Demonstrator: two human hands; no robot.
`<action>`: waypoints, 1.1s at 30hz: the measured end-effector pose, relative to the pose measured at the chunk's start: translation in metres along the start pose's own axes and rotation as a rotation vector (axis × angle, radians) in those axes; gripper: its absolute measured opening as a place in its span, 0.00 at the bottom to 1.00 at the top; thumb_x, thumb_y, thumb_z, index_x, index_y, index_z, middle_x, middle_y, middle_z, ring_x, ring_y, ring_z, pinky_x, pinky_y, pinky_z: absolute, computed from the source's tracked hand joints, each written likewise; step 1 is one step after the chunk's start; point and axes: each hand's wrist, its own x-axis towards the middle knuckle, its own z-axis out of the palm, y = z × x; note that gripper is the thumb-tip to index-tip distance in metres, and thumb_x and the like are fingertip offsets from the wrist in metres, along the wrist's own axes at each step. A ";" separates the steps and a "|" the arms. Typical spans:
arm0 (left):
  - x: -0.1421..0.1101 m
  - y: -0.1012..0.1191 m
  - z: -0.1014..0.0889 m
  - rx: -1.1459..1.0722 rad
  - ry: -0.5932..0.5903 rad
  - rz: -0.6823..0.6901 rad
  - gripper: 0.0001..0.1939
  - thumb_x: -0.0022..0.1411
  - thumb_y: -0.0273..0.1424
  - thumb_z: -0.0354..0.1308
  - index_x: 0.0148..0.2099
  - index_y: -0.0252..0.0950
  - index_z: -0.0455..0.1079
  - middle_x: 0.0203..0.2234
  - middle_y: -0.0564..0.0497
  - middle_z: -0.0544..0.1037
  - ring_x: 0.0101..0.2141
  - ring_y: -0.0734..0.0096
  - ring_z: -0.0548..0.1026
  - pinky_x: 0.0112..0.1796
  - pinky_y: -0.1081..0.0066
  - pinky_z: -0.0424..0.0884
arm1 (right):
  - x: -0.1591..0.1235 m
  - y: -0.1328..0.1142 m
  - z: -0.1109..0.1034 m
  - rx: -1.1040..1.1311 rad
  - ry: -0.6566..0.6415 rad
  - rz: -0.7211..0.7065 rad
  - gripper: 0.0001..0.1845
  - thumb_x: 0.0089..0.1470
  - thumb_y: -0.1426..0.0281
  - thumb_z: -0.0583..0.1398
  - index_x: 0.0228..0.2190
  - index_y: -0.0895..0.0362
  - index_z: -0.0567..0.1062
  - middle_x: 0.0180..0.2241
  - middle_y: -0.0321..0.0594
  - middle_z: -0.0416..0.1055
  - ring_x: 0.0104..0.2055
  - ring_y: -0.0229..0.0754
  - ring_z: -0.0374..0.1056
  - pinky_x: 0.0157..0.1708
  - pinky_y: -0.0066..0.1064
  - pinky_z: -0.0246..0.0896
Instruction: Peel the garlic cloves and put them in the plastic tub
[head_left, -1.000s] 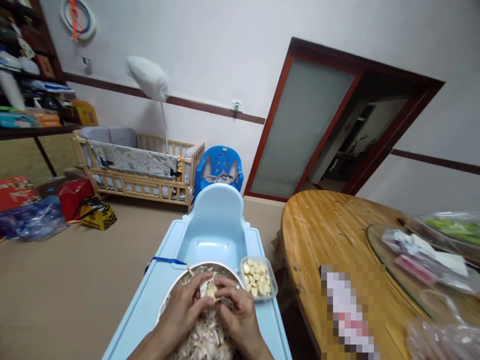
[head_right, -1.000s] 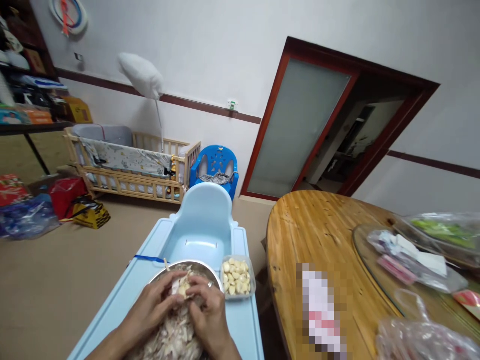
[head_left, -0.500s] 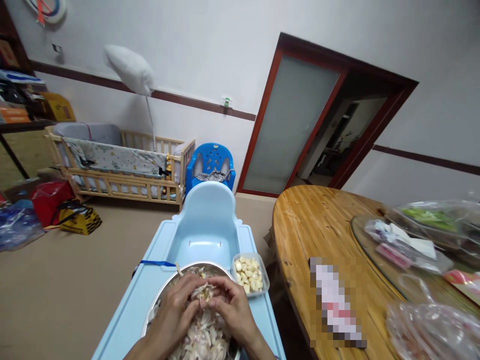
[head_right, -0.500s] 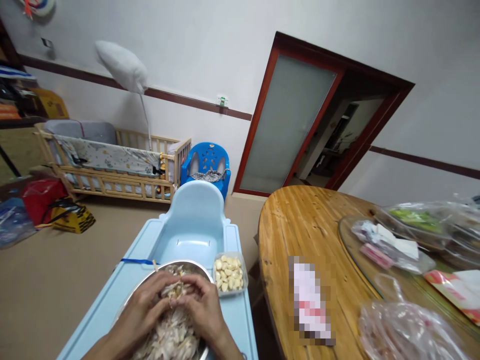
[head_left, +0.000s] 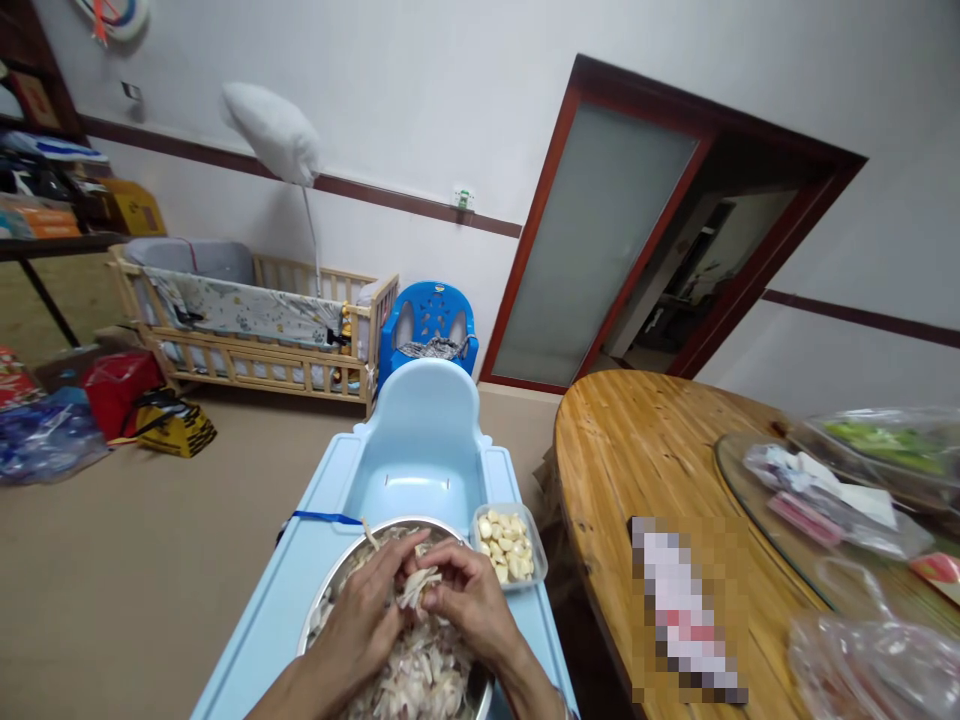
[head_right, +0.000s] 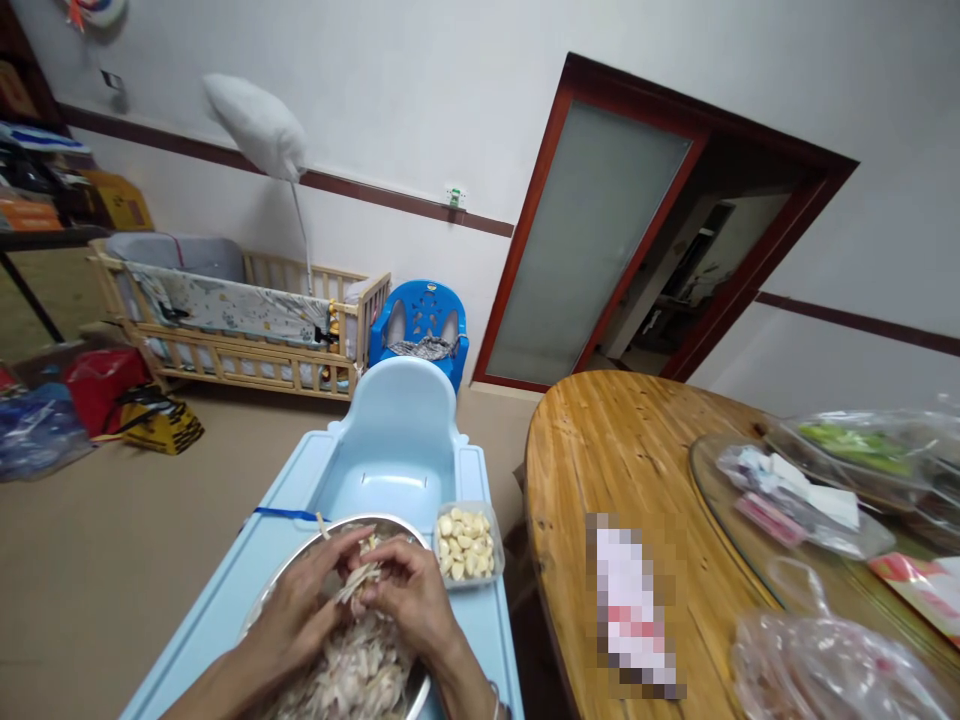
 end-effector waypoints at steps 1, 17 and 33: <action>0.001 0.000 0.000 0.002 0.001 0.025 0.31 0.49 0.20 0.48 0.57 0.38 0.57 0.48 0.44 0.72 0.44 0.59 0.72 0.43 0.62 0.70 | 0.000 0.000 0.001 0.003 0.002 0.000 0.16 0.32 0.61 0.70 0.27 0.54 0.77 0.27 0.36 0.73 0.27 0.40 0.69 0.27 0.30 0.64; 0.010 0.019 -0.007 -0.008 -0.121 0.122 0.37 0.44 0.17 0.43 0.58 0.42 0.48 0.48 0.46 0.69 0.48 0.64 0.68 0.46 0.63 0.67 | 0.001 0.001 0.003 -0.011 0.011 -0.029 0.13 0.34 0.64 0.69 0.22 0.55 0.72 0.23 0.33 0.69 0.24 0.38 0.63 0.24 0.26 0.57; 0.002 0.006 -0.002 0.007 0.011 0.018 0.30 0.46 0.14 0.44 0.51 0.39 0.64 0.41 0.47 0.73 0.43 0.65 0.71 0.44 0.65 0.68 | -0.002 0.003 0.002 -0.292 0.038 -0.115 0.10 0.45 0.63 0.63 0.32 0.54 0.76 0.29 0.38 0.75 0.33 0.44 0.69 0.34 0.30 0.62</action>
